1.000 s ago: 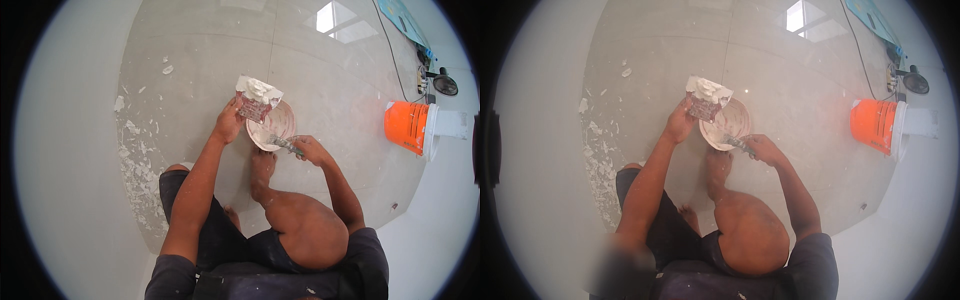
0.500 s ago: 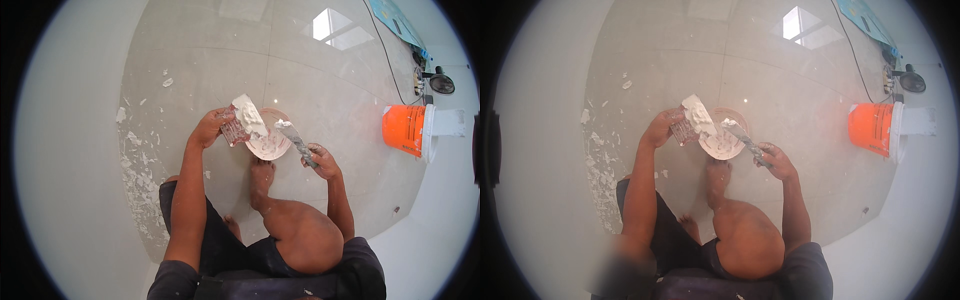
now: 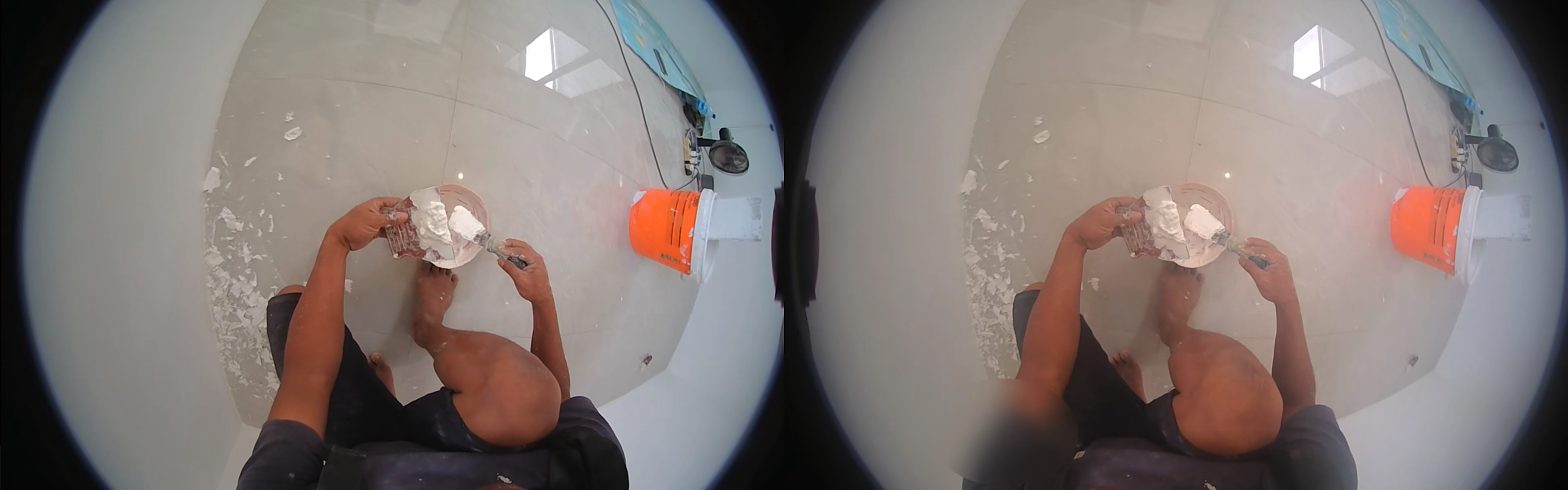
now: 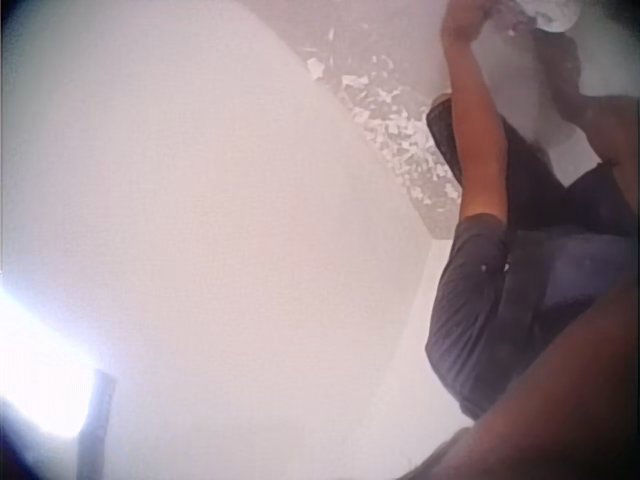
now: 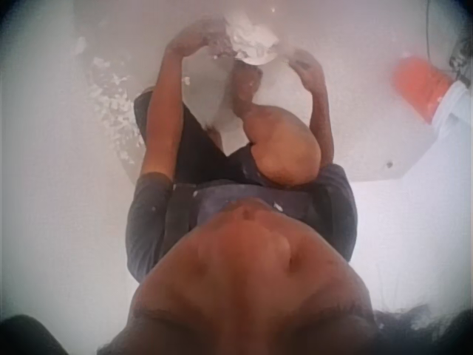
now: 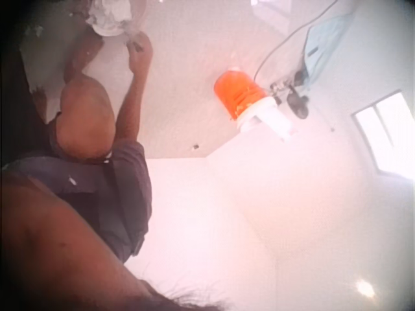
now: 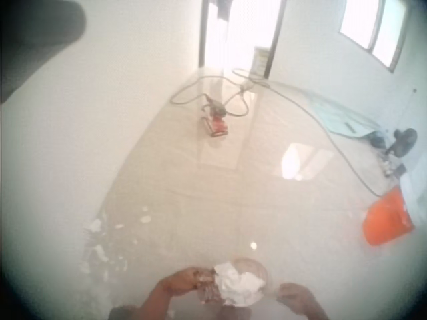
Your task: The person applies white plaster to a wall using a trowel and a smaller scraper. They repeatedly scoop plaster from a bucket on the floor and spread it across the wall surface, smoothing it out. The person also works on the window frame area.
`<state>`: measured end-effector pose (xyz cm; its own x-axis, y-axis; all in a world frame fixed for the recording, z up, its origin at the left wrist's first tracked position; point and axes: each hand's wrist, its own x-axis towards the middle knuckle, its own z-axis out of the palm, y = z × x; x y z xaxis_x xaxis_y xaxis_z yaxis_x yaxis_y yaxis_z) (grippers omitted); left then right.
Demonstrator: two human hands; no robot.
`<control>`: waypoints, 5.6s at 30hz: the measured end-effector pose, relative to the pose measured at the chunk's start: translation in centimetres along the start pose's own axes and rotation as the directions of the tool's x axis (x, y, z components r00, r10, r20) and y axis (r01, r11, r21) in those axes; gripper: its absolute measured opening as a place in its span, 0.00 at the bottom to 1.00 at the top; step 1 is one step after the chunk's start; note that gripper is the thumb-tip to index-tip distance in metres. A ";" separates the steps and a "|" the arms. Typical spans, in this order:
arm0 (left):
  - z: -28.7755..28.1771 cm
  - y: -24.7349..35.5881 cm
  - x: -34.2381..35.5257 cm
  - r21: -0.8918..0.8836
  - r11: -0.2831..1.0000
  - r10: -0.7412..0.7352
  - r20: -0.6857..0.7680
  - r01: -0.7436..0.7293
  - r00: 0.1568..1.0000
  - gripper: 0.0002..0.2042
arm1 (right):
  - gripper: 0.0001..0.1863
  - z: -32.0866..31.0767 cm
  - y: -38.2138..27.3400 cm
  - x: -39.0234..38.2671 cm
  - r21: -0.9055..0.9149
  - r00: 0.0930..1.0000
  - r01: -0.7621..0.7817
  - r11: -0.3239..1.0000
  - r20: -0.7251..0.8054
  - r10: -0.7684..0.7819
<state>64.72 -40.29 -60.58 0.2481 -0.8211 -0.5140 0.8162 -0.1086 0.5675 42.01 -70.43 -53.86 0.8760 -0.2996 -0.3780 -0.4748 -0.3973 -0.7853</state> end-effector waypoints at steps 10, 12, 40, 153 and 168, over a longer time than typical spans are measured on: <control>1.6 1.1 -0.7 0.248 0.968 0.025 0.008 -0.026 1.000 0.24 | 0.21 4.0 1.1 3.7 -0.594 0.991 0.132 0.794 0.101 -0.088; 1.2 2.2 -2.0 0.037 0.988 0.148 0.006 -0.148 0.989 0.24 | 0.24 4.9 0.3 4.6 -0.512 0.978 0.181 0.839 0.006 -0.207; 83.6 20.0 -43.2 0.646 -0.297 0.604 -0.443 -0.703 -0.662 0.13 | 0.19 -32.0 -65.9 -37.3 0.006 -0.494 0.863 -0.505 -0.202 -0.846; 86.0 -20.8 -43.1 0.469 0.638 0.433 -0.874 0.611 0.219 0.19 | 0.14 -55.7 -113.8 -67.8 -0.041 -0.558 0.830 -0.557 -0.059 -0.828; 85.8 -21.2 -42.6 0.212 0.918 0.210 -0.977 0.336 0.042 0.22 | 0.20 -64.0 -125.0 -64.6 -0.309 -0.585 0.809 -0.501 -0.333 -0.739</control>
<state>-7.90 -51.10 4.47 0.6915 0.4899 -0.5308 0.7219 -0.4939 0.4847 39.33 -56.93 100.14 -0.1901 0.1799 0.9651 0.9198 -0.3110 0.2391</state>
